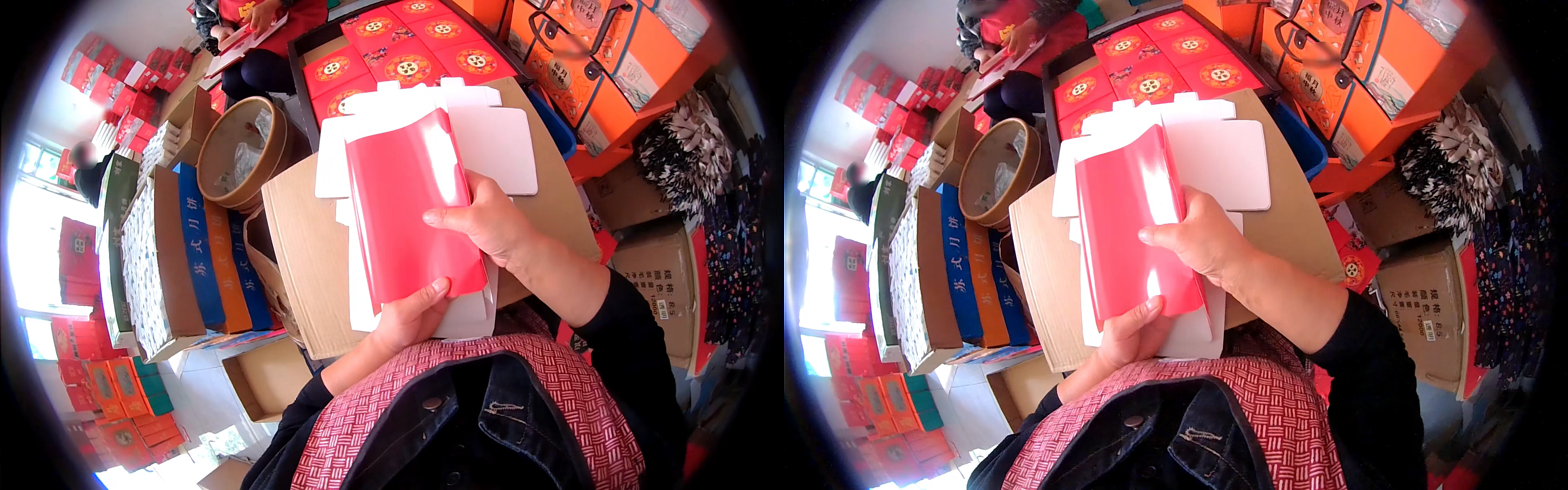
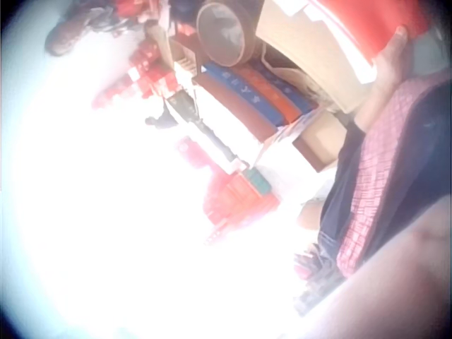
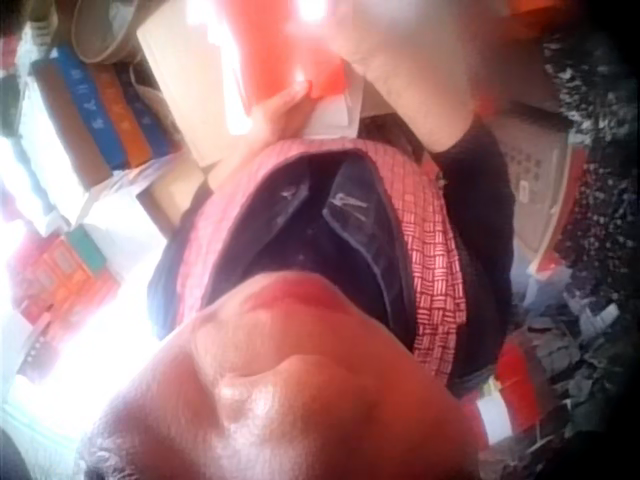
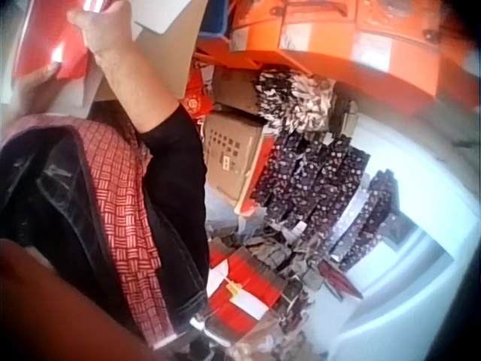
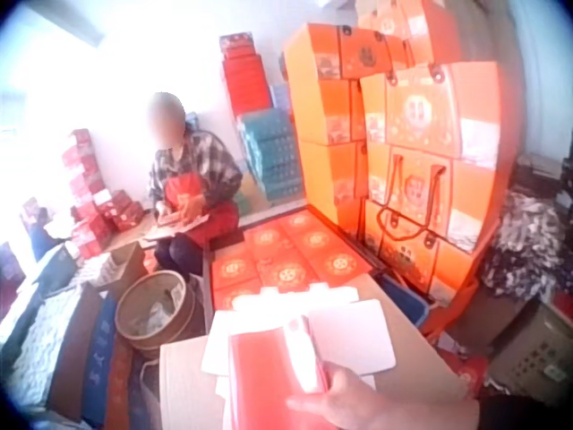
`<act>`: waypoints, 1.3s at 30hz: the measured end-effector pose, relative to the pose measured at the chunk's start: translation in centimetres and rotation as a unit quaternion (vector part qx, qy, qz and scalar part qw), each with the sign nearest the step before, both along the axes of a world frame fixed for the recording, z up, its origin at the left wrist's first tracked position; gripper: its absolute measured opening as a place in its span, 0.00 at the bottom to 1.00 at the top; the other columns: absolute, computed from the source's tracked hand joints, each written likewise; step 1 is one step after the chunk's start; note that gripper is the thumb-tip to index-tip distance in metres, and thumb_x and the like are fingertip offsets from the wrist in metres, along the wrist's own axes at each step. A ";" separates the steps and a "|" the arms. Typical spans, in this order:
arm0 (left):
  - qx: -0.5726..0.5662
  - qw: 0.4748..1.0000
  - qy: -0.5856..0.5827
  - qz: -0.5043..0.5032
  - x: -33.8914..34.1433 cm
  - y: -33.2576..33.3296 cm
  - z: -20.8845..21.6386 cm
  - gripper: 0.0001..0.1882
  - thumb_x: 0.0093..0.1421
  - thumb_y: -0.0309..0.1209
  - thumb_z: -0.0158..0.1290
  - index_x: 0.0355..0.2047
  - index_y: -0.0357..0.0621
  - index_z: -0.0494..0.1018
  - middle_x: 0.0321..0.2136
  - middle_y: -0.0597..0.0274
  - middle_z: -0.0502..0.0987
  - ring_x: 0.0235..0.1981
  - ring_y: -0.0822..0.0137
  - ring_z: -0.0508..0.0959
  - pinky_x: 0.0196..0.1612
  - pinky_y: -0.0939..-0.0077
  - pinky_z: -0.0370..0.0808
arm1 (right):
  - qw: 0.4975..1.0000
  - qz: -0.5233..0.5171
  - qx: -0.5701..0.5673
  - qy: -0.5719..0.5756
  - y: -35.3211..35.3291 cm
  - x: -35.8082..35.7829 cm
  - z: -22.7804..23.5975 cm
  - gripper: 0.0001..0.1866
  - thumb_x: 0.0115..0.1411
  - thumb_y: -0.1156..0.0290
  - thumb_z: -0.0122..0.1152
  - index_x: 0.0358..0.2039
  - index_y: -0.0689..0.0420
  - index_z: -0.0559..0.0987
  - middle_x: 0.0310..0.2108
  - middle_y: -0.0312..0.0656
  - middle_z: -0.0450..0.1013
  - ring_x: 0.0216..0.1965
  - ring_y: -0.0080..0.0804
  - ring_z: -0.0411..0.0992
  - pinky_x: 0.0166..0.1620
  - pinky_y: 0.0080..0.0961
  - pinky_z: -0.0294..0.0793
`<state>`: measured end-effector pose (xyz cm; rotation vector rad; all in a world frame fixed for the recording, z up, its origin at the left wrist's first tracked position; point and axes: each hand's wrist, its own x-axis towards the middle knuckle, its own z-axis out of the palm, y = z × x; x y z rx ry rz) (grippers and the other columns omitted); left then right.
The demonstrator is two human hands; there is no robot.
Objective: The person folds red paper envelopes around small white packets, then places the finished envelopes into a cardboard box. The person also opens a blue box to retrieve more packets and continues the assembly process.
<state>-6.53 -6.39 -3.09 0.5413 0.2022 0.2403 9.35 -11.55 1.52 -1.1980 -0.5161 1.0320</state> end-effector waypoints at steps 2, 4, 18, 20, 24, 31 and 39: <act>0.013 0.999 0.019 -0.023 -0.2 -0.2 0.1 0.26 0.63 0.29 0.48 0.60 0.42 0.55 0.58 0.56 0.61 0.60 0.57 0.62 0.62 0.59 0.59 | 0.999 -0.004 -0.028 -0.015 -0.3 0.3 -0.3 0.25 0.50 0.81 0.59 0.51 0.66 0.68 0.45 0.45 0.71 0.45 0.31 0.72 0.48 0.27 0.72; 0.038 0.986 0.011 -0.164 -1.5 0.4 0.9 0.27 0.65 0.35 0.44 0.62 0.41 0.54 0.60 0.53 0.60 0.60 0.55 0.63 0.62 0.59 0.58 | 0.997 -0.006 -0.067 -0.041 -0.7 1.0 -0.5 0.25 0.50 0.83 0.58 0.51 0.66 0.68 0.44 0.45 0.72 0.44 0.31 0.72 0.48 0.27 0.73; 0.537 0.817 0.111 0.177 1.6 6.2 4.7 0.48 0.53 0.24 0.60 0.65 0.40 0.40 0.59 0.47 0.58 0.56 0.60 0.67 0.50 0.69 0.73 | 0.948 -0.036 -0.015 -0.316 -3.4 -1.8 0.4 0.35 0.53 0.74 0.62 0.58 0.68 0.56 0.50 0.56 0.67 0.52 0.40 0.68 0.54 0.32 0.67; 0.574 0.791 0.086 0.196 1.7 6.2 4.1 0.46 0.54 0.23 0.58 0.65 0.39 0.39 0.58 0.47 0.59 0.56 0.61 0.67 0.50 0.69 0.73 | 0.956 -0.080 0.078 -0.271 -2.7 -1.7 0.3 0.37 0.55 0.73 0.60 0.60 0.68 0.52 0.54 0.55 0.62 0.56 0.38 0.63 0.57 0.31 0.63; 0.554 0.806 0.038 0.206 1.3 5.9 2.6 0.42 0.57 0.22 0.54 0.65 0.39 0.40 0.56 0.48 0.62 0.53 0.61 0.70 0.49 0.71 0.73 | 0.951 -0.073 0.130 -0.272 -2.0 -1.1 -0.1 0.39 0.59 0.74 0.54 0.64 0.67 0.43 0.61 0.52 0.53 0.61 0.36 0.55 0.61 0.31 0.56; 0.440 0.882 0.116 0.121 1.9 8.3 6.4 0.31 0.63 0.26 0.49 0.64 0.46 0.49 0.43 0.56 0.73 0.44 0.71 0.74 0.43 0.77 0.74 | 0.966 -0.002 0.102 -0.237 -2.2 -0.3 0.4 0.37 0.58 0.78 0.52 0.64 0.66 0.45 0.60 0.50 0.55 0.62 0.34 0.54 0.63 0.30 0.53; 0.335 0.931 0.088 0.112 2.6 9.8 4.7 0.23 0.64 0.29 0.48 0.58 0.40 0.59 0.40 0.60 0.73 0.41 0.74 0.74 0.43 0.80 0.73 | 0.963 0.086 0.080 -0.242 -1.6 4.5 2.0 0.27 0.67 0.63 0.44 0.61 0.64 0.57 0.54 0.43 0.64 0.48 0.25 0.69 0.50 0.21 0.68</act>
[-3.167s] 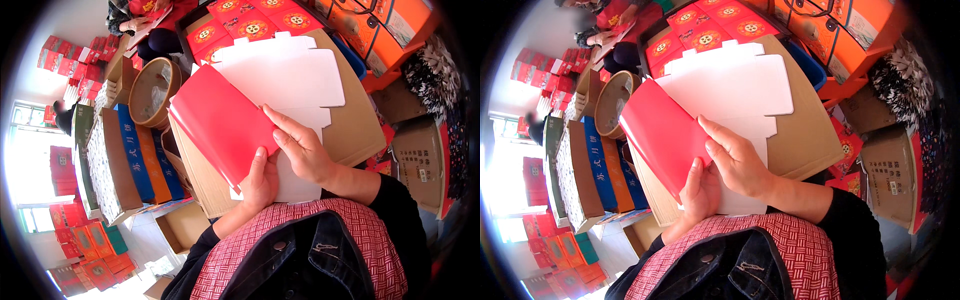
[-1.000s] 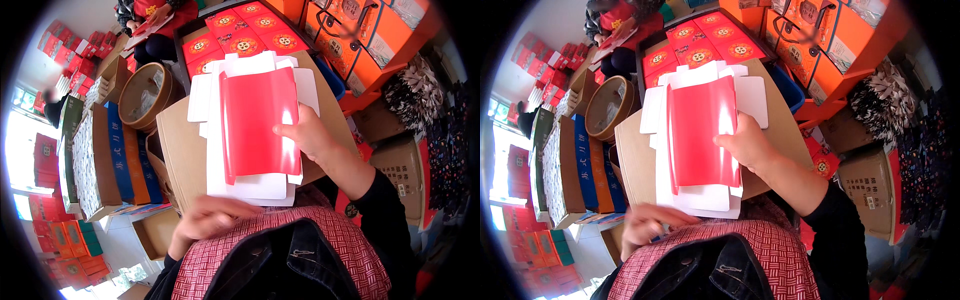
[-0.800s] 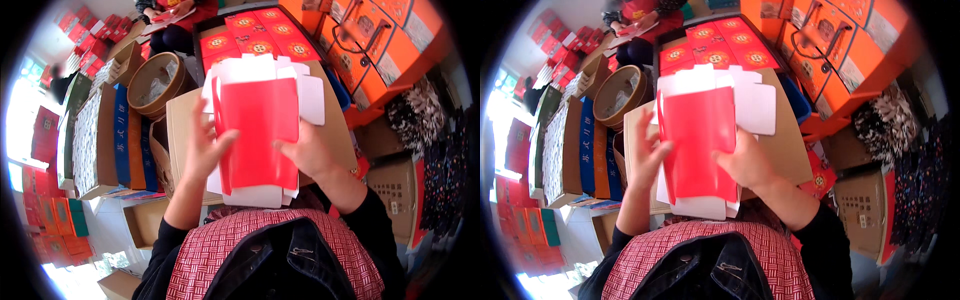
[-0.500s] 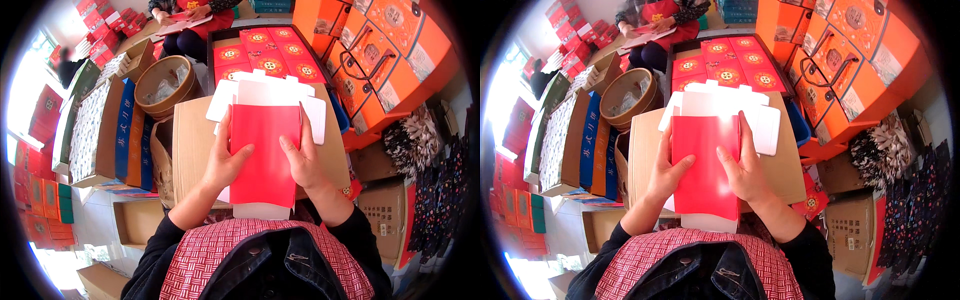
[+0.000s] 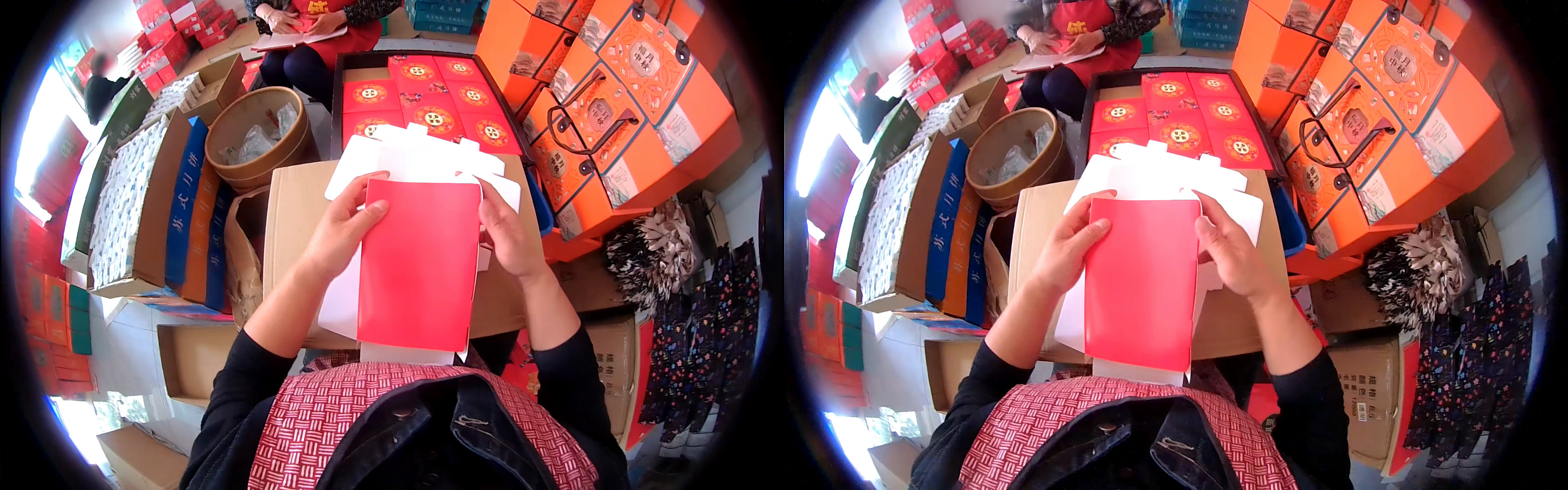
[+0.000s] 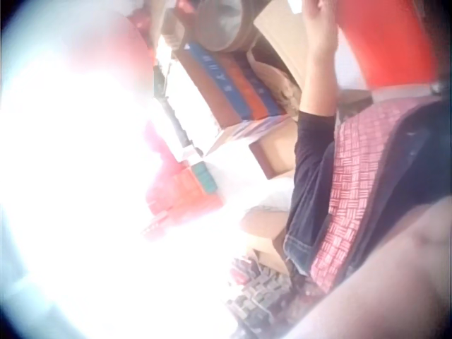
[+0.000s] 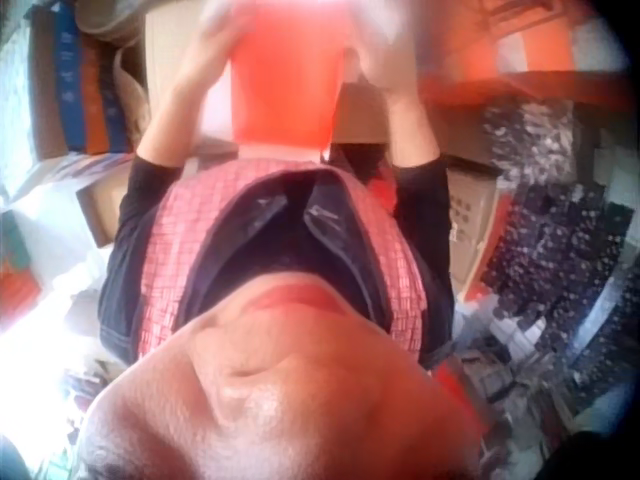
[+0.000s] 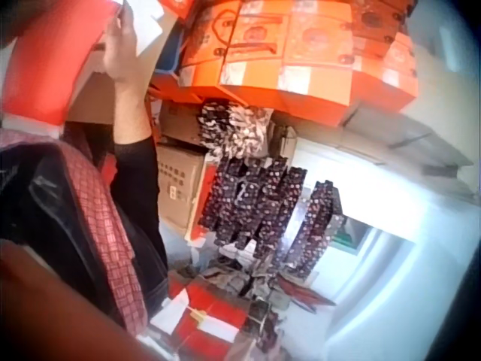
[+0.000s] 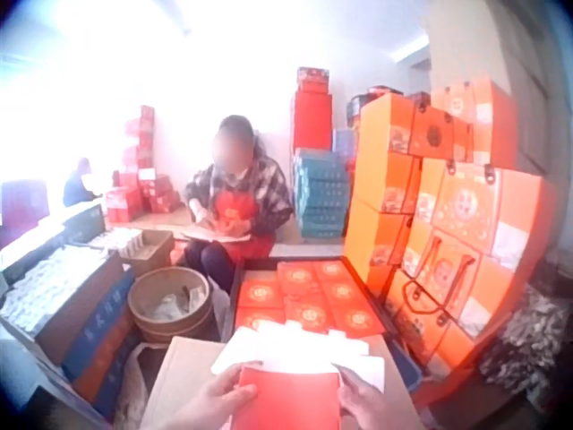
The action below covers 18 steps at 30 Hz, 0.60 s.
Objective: The person folds red paper envelopes around small white packets, then places the finished envelopes into a cardboard box. The person also opens a blue box to retrieve more packets and continues the assembly process.
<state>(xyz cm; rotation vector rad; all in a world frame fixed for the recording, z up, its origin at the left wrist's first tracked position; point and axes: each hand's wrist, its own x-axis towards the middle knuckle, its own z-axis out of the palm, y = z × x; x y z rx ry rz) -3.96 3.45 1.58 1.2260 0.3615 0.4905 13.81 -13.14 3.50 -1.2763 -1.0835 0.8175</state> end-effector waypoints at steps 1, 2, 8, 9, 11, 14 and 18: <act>-0.009 1.000 0.002 -0.008 0.1 0.5 -0.1 0.21 0.64 0.29 0.47 0.57 0.39 0.61 0.39 0.60 0.73 0.41 0.74 0.74 0.44 0.80 0.73 | 1.000 0.017 -0.001 0.000 0.2 0.6 0.1 0.26 0.68 0.62 0.43 0.61 0.64 0.58 0.53 0.42 0.66 0.48 0.25 0.69 0.50 0.20 0.68; -0.017 1.000 0.005 -0.015 0.1 1.0 -0.2 0.20 0.64 0.29 0.47 0.56 0.37 0.63 0.39 0.60 0.74 0.41 0.74 0.74 0.44 0.80 0.73 | 0.999 0.034 -0.002 0.000 0.3 1.2 -0.1 0.25 0.68 0.61 0.42 0.60 0.64 0.60 0.51 0.42 0.68 0.48 0.25 0.69 0.50 0.20 0.67; 0.016 0.999 0.036 -0.033 0.5 2.4 0.2 0.17 0.65 0.34 0.45 0.49 0.35 0.70 0.42 0.60 0.74 0.45 0.72 0.73 0.50 0.74 0.70 | 0.993 0.021 -0.029 0.113 1.0 3.7 -2.9 0.28 0.67 0.59 0.47 0.58 0.69 0.62 0.51 0.45 0.69 0.51 0.27 0.68 0.55 0.24 0.65; 0.028 0.998 0.035 -0.033 0.6 2.7 -0.1 0.17 0.65 0.33 0.45 0.49 0.34 0.70 0.42 0.60 0.74 0.44 0.72 0.73 0.50 0.74 0.70 | 0.987 0.017 -0.017 0.160 1.2 3.6 -2.9 0.28 0.66 0.59 0.48 0.58 0.69 0.62 0.52 0.46 0.69 0.51 0.27 0.68 0.56 0.24 0.65; 0.046 0.998 0.028 -0.038 0.7 2.9 -0.3 0.16 0.65 0.33 0.45 0.48 0.34 0.70 0.43 0.59 0.74 0.44 0.72 0.74 0.49 0.75 0.70 | 0.985 0.035 -0.013 0.170 1.2 3.7 -2.7 0.29 0.65 0.58 0.49 0.58 0.69 0.62 0.53 0.47 0.68 0.53 0.29 0.67 0.57 0.26 0.65; 0.057 0.998 0.009 -0.040 0.7 2.9 -0.2 0.16 0.65 0.32 0.46 0.47 0.34 0.71 0.45 0.58 0.73 0.44 0.72 0.74 0.48 0.78 0.72 | 0.984 0.031 -0.017 0.175 1.4 3.5 -2.2 0.28 0.65 0.57 0.50 0.56 0.68 0.65 0.50 0.44 0.70 0.50 0.27 0.68 0.55 0.24 0.65; 0.044 0.999 -0.002 -0.029 0.7 2.6 -0.3 0.15 0.65 0.30 0.45 0.47 0.33 0.72 0.45 0.59 0.72 0.44 0.73 0.74 0.48 0.79 0.71 | 0.996 0.071 0.029 -0.040 1.8 4.7 -1.9 0.24 0.64 0.54 0.50 0.47 0.65 0.74 0.38 0.36 0.71 0.40 0.23 0.68 0.48 0.19 0.65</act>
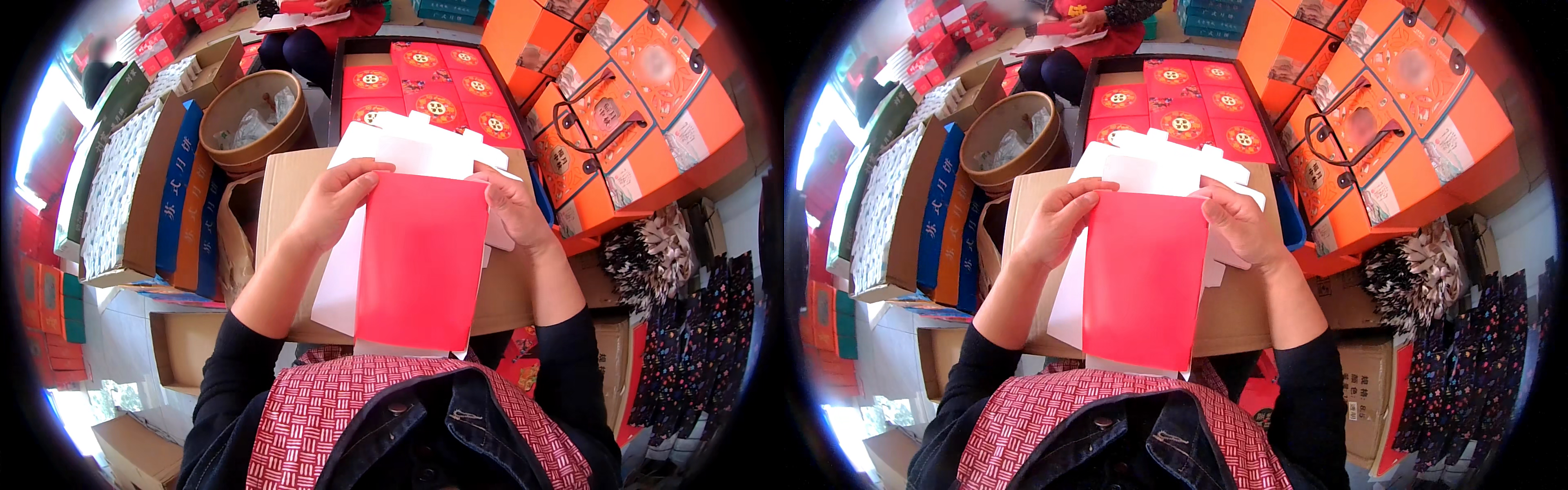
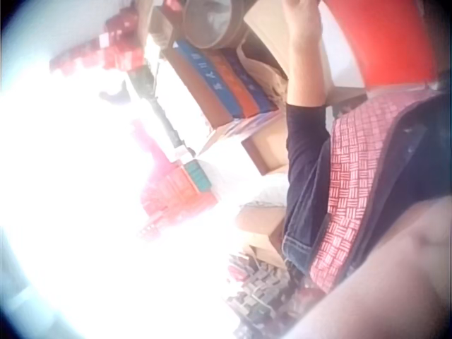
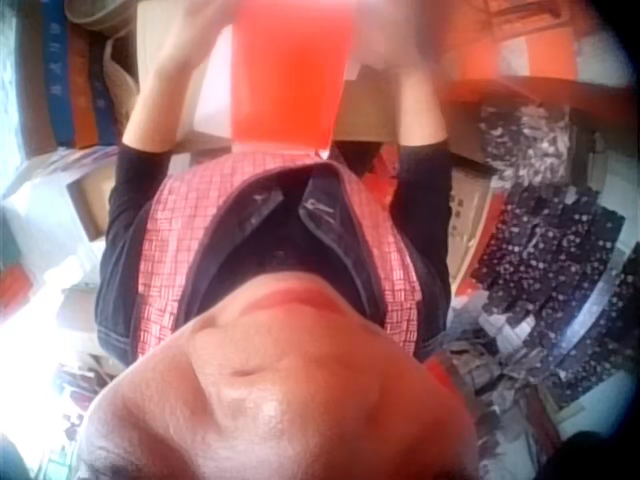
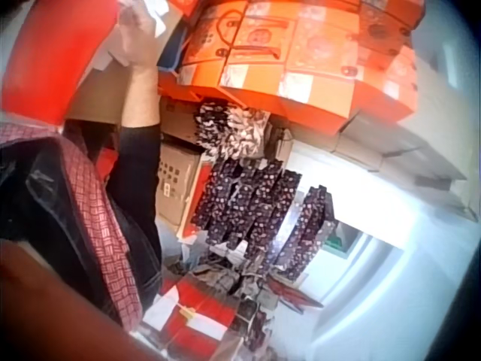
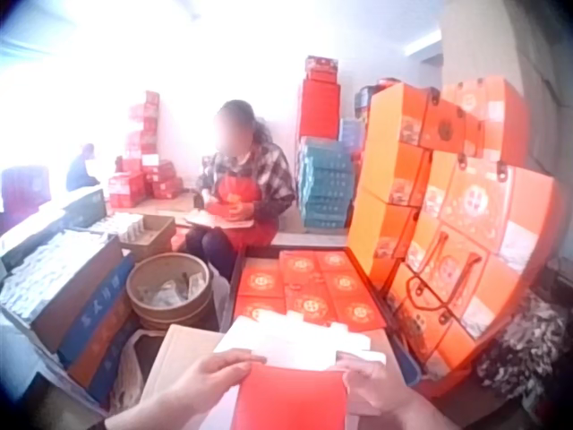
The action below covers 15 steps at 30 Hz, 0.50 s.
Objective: The person folds red paper envelopes around small white packets, then places the finished envelopes into a cardboard box. The person also opens a blue box to retrieve more packets and continues the assembly process.
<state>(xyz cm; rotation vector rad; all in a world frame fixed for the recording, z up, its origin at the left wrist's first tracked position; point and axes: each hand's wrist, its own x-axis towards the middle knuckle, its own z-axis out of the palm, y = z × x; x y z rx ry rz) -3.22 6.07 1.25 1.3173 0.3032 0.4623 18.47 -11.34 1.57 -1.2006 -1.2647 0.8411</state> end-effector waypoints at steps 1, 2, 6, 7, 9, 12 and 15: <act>-0.005 1.000 0.005 0.002 0.0 0.0 -0.1 0.15 0.65 0.30 0.45 0.46 0.33 0.72 0.45 0.60 0.72 0.44 0.74 0.73 0.48 0.80 0.71 | 0.998 -0.002 -0.001 -0.057 0.1 0.4 0.2 0.24 0.64 0.53 0.50 0.44 0.65 0.76 0.35 0.35 0.69 0.39 0.22 0.67 0.47 0.19 0.65; 0.021 1.000 0.001 0.007 0.0 -0.1 0.0 0.15 0.65 0.30 0.44 0.46 0.33 0.72 0.46 0.59 0.71 0.44 0.74 0.73 0.48 0.80 0.71 | 0.993 -0.005 -0.002 -0.114 0.3 0.7 0.7 0.24 0.64 0.53 0.50 0.41 0.64 0.77 0.33 0.34 0.68 0.37 0.21 0.66 0.46 0.18 0.64; 0.080 0.997 0.003 0.013 0.2 -0.1 0.1 0.15 0.65 0.30 0.44 0.46 0.33 0.73 0.49 0.58 0.69 0.46 0.73 0.72 0.48 0.80 0.69 | 0.997 -0.025 -0.030 -0.064 0.1 1.2 -0.3 0.26 0.63 0.50 0.50 0.38 0.65 0.79 0.33 0.36 0.70 0.39 0.22 0.68 0.47 0.19 0.64; 0.087 0.996 0.007 0.014 0.2 -0.1 0.1 0.14 0.65 0.30 0.44 0.46 0.33 0.73 0.50 0.58 0.68 0.47 0.72 0.72 0.49 0.80 0.69 | 0.998 -0.047 -0.020 -0.026 0.0 0.9 -0.7 0.27 0.63 0.49 0.50 0.38 0.65 0.79 0.35 0.37 0.71 0.40 0.23 0.68 0.48 0.19 0.64; 0.108 0.994 0.011 0.014 0.3 -0.1 0.1 0.15 0.65 0.30 0.44 0.45 0.33 0.73 0.51 0.57 0.66 0.47 0.71 0.72 0.49 0.79 0.69 | 0.995 -0.090 -0.003 0.052 -0.3 -0.3 -1.5 0.30 0.62 0.47 0.50 0.39 0.67 0.79 0.37 0.40 0.73 0.42 0.25 0.70 0.50 0.20 0.64; 0.117 0.993 0.000 0.005 0.4 -0.2 0.8 0.15 0.65 0.32 0.45 0.45 0.33 0.74 0.53 0.55 0.65 0.48 0.70 0.72 0.50 0.78 0.69 | 0.990 -0.048 -0.001 0.130 -0.4 -0.1 -1.6 0.31 0.61 0.47 0.52 0.42 0.69 0.77 0.42 0.44 0.74 0.45 0.27 0.71 0.52 0.21 0.66; 0.099 0.994 -0.043 -0.026 0.6 0.1 1.0 0.16 0.65 0.33 0.46 0.45 0.33 0.73 0.51 0.53 0.67 0.47 0.70 0.73 0.51 0.77 0.69 | 0.986 0.027 -0.019 0.162 -0.4 0.0 -0.6 0.33 0.60 0.47 0.53 0.46 0.70 0.74 0.44 0.46 0.73 0.46 0.28 0.71 0.51 0.24 0.68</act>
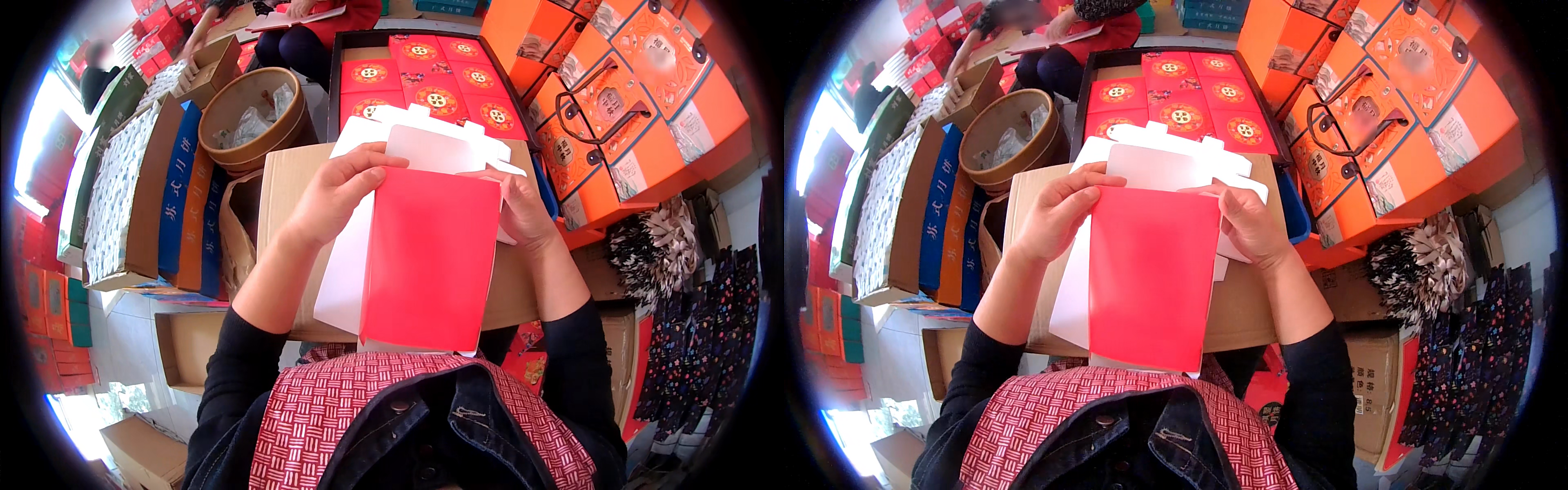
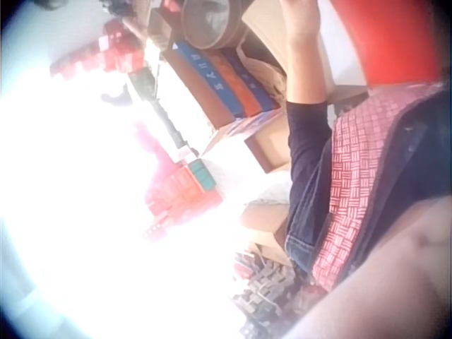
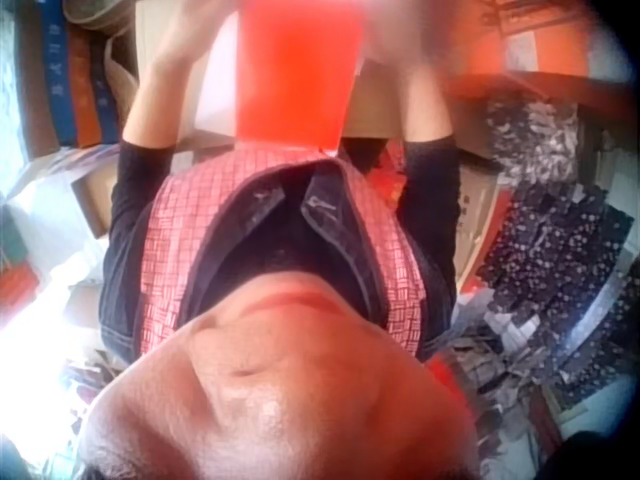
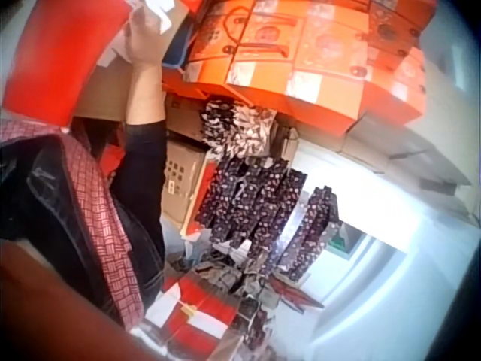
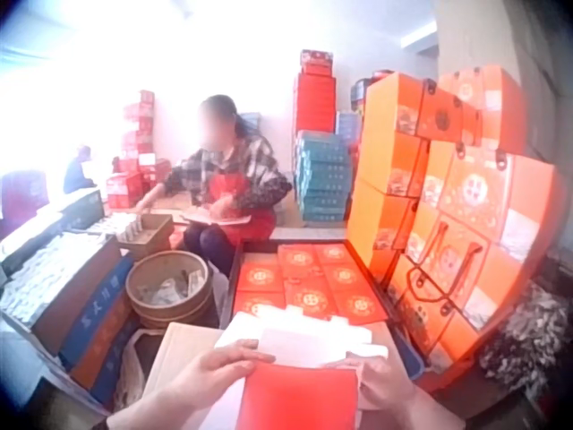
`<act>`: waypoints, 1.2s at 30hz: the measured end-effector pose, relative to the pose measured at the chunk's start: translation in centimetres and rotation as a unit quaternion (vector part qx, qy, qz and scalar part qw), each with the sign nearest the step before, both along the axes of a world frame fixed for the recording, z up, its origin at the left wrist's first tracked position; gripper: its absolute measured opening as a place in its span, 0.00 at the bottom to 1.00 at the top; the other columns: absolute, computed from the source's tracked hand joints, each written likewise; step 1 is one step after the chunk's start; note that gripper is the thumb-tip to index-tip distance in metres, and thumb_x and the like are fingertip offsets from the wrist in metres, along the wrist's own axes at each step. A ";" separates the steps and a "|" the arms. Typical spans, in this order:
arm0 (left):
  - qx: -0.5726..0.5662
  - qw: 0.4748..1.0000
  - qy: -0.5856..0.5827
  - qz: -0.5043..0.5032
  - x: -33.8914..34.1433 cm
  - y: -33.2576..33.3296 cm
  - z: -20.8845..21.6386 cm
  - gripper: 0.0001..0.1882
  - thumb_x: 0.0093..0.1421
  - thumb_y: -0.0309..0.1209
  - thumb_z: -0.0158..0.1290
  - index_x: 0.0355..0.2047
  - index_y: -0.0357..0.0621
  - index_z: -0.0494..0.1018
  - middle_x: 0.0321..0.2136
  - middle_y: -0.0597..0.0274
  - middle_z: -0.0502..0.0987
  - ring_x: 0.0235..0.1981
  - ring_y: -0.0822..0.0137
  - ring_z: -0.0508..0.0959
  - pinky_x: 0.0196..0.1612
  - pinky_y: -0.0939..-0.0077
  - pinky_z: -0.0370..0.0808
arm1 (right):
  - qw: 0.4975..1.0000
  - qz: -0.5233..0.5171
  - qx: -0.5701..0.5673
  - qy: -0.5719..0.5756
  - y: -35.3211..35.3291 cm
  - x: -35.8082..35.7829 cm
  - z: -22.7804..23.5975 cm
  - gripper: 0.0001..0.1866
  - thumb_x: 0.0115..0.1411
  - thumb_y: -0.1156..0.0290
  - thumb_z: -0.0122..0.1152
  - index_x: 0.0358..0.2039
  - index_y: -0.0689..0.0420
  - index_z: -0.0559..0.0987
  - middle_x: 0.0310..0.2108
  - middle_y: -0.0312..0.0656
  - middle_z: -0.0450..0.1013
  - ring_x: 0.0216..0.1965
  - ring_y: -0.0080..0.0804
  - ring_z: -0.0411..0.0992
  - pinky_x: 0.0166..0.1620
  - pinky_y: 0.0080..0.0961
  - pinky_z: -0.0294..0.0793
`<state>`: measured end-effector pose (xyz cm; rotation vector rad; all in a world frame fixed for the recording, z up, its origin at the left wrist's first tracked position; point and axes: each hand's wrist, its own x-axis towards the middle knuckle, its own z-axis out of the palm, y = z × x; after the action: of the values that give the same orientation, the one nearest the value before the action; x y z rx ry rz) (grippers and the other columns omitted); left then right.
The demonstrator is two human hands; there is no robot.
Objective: The person folds red paper envelopes around small white packets, then places the finished envelopes into a cardboard box. The person also opens a blue box to retrieve more packets and continues the assembly process.
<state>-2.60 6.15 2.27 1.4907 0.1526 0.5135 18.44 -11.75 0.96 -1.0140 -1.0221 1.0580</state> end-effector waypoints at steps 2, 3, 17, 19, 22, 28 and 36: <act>-0.041 0.999 0.008 -0.026 0.2 0.0 0.0 0.16 0.64 0.32 0.46 0.46 0.33 0.72 0.47 0.53 0.71 0.45 0.70 0.74 0.50 0.77 0.69 | 0.998 0.052 -0.031 0.006 -0.2 0.6 0.0 0.33 0.62 0.48 0.51 0.49 0.71 0.72 0.45 0.46 0.73 0.47 0.29 0.71 0.52 0.26 0.68; -0.072 0.996 0.035 -0.034 0.2 0.1 0.0 0.16 0.64 0.31 0.47 0.46 0.32 0.72 0.44 0.54 0.73 0.43 0.70 0.74 0.50 0.76 0.70 | 0.996 0.080 -0.045 0.010 0.0 0.5 0.2 0.33 0.62 0.48 0.50 0.50 0.71 0.71 0.46 0.47 0.73 0.48 0.30 0.71 0.53 0.27 0.68; -0.175 0.982 0.076 0.010 2.2 -1.1 -1.0 0.17 0.63 0.31 0.45 0.47 0.30 0.71 0.39 0.56 0.76 0.39 0.72 0.75 0.45 0.80 0.73 | 0.998 -0.030 -0.043 0.047 0.6 -0.3 -0.5 0.24 0.67 0.58 0.46 0.50 0.68 0.71 0.44 0.42 0.73 0.45 0.24 0.71 0.51 0.23 0.68; -0.166 0.983 0.079 0.031 3.2 -0.8 -1.4 0.17 0.64 0.30 0.46 0.47 0.30 0.71 0.39 0.56 0.75 0.39 0.72 0.75 0.44 0.81 0.73 | 0.990 -0.125 -0.023 0.060 1.6 -0.9 -1.6 0.20 0.65 0.63 0.51 0.49 0.67 0.72 0.42 0.41 0.74 0.42 0.23 0.72 0.48 0.21 0.69; -0.199 0.977 0.078 0.006 4.2 0.0 -1.9 0.16 0.64 0.30 0.46 0.46 0.30 0.72 0.36 0.56 0.76 0.36 0.72 0.76 0.41 0.81 0.74 | 0.984 -0.161 -0.038 0.073 1.8 -0.1 -1.3 0.19 0.62 0.70 0.56 0.52 0.65 0.71 0.38 0.40 0.74 0.40 0.21 0.71 0.44 0.17 0.71; 0.073 0.992 0.093 0.054 3.2 -1.3 -2.6 0.14 0.63 0.28 0.49 0.49 0.38 0.70 0.38 0.61 0.75 0.40 0.77 0.73 0.44 0.83 0.72 | 0.974 -0.209 0.004 -0.084 0.1 -1.4 -0.8 0.17 0.56 0.81 0.58 0.48 0.64 0.71 0.39 0.37 0.70 0.42 0.21 0.70 0.47 0.19 0.70; -0.160 0.986 -0.054 -0.015 2.9 -1.4 -2.5 0.20 0.61 0.21 0.48 0.53 0.37 0.60 0.44 0.52 0.73 0.46 0.68 0.74 0.51 0.74 0.72 | 0.987 -0.134 -0.014 -0.085 0.3 -0.2 -0.4 0.24 0.57 0.80 0.58 0.54 0.63 0.66 0.43 0.39 0.71 0.42 0.21 0.70 0.46 0.19 0.71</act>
<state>0.32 4.71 -0.23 1.1484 0.1201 0.5181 18.23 -11.48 0.59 -1.2428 -0.9766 0.7784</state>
